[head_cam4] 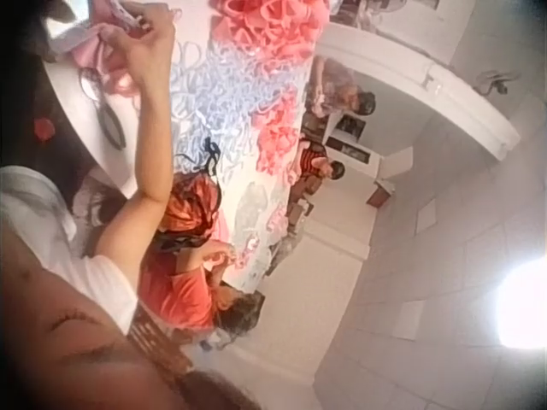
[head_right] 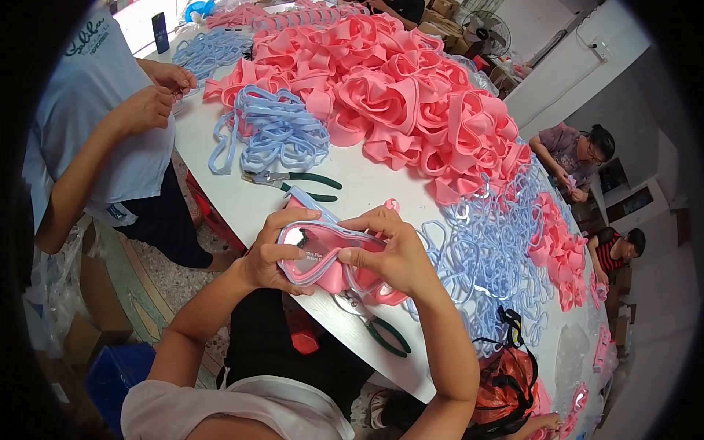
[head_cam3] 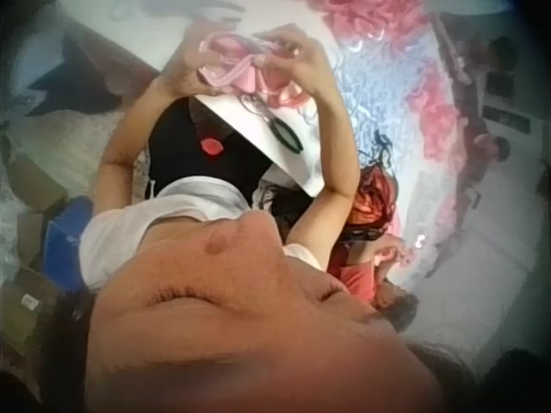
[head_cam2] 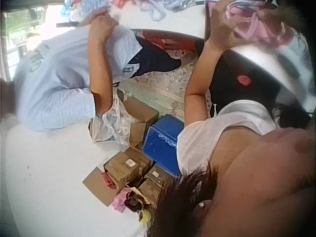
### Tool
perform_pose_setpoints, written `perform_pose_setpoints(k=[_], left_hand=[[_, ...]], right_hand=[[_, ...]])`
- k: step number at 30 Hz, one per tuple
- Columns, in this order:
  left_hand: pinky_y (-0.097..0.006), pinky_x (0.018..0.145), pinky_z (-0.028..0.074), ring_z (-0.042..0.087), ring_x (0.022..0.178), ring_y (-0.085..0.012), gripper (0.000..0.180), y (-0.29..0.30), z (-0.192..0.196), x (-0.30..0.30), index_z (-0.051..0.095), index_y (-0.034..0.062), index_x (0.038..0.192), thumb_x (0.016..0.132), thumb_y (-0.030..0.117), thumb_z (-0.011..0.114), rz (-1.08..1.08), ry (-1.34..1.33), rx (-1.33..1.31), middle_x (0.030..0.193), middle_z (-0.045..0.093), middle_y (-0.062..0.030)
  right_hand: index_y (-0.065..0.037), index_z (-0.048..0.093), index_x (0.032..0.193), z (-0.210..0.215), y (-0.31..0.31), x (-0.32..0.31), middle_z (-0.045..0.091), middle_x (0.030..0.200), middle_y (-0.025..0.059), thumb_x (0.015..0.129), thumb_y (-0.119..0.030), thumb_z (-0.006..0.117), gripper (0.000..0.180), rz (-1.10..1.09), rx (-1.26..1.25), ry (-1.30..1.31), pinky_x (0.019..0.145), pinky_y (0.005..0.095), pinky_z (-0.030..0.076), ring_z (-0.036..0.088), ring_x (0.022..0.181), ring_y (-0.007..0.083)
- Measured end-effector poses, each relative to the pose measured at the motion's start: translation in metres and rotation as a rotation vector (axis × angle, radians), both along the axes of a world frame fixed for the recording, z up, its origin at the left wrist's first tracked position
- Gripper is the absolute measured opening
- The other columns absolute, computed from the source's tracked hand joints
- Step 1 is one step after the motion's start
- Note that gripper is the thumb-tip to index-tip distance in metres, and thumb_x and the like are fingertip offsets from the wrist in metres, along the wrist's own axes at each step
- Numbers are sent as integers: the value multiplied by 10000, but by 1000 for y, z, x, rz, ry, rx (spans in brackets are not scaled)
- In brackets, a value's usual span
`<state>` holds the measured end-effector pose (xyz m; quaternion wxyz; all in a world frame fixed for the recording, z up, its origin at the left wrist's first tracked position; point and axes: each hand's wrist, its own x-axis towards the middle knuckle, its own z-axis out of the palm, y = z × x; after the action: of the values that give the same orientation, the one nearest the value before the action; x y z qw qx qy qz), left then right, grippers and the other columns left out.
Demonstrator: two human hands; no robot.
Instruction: Assembling diving masks by attaching foam padding and blue straps to the pink frames.
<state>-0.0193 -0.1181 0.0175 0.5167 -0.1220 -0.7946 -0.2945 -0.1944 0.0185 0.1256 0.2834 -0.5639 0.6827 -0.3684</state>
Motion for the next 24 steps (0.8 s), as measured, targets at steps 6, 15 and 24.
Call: perform_pose_setpoints(k=[6, 15, 24], left_hand=[[-455, 953, 432, 494, 1181, -376, 612, -1, -5, -1, 488, 167, 1090, 660, 415, 846, -28, -13, -22, 1313, 446, -201], [-439, 908, 468, 525, 1148, -357, 592, 1, -1, -8, 478, 125, 1121, 704, 404, 793, -98, 28, 53, 1257, 510, -208], [-446, 930, 469, 490, 1189, -361, 872, -4, -12, -15, 286, 70, 1367, 753, 468, 760, -62, 27, 138, 1340, 442, -224]], right_hand=[[-41, 723, 1041, -9, 1, -8, 565, 855, -2, 684, -181, 863, 409, 1, 67, -289, 734, 251, 416, 522, 782, 117], [-15, 748, 929, -6, 5, -9, 533, 706, -43, 658, -143, 876, 325, -36, 74, -320, 591, 216, 340, 453, 667, 55], [4, 748, 900, -10, 3, -15, 520, 672, -46, 658, -139, 879, 310, -72, 69, -333, 551, 214, 322, 412, 597, 54]])
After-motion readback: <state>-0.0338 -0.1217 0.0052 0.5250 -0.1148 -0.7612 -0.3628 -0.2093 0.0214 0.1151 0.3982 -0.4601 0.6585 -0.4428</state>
